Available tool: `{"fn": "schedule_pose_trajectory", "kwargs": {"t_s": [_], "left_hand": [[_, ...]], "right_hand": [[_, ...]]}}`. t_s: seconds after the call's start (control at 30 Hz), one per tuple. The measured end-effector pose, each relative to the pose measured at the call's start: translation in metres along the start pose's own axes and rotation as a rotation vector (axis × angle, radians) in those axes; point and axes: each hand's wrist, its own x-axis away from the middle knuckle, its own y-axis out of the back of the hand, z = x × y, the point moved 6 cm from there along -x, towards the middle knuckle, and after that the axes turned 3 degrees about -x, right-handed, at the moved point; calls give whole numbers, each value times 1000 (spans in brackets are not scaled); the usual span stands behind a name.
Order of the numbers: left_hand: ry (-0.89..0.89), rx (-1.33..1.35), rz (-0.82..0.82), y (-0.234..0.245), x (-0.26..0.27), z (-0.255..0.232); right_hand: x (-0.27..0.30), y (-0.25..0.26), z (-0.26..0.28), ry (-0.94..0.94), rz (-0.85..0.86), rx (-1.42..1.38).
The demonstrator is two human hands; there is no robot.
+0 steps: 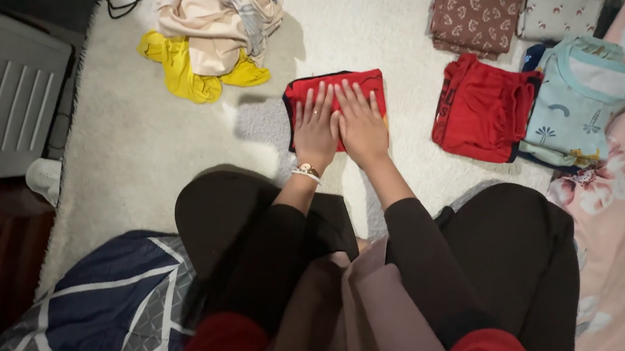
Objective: Fold various pieces of children's and adult's clothing on a soft surface.
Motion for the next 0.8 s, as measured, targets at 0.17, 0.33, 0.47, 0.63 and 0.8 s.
{"fn": "schedule_pose_trajectory", "kwargs": {"t_s": [0.17, 0.33, 0.47, 0.63, 0.8], "left_hand": [[130, -257, 34, -12, -3, 19], [128, -308, -43, -13, -5, 31], [67, -210, -88, -1, 0, 22], [-96, 10, 60, -5, 10, -34], [-34, 189, 121, -3, 19, -65]], "right_hand": [[-6, 2, -25, -167, -60, 62], [0, -3, -87, -285, -163, -133], [2, -29, -128, -348, -297, -563], [-2, -21, -109, -508, -238, -1088], [4, 40, -102, -517, 73, -1177]]}}
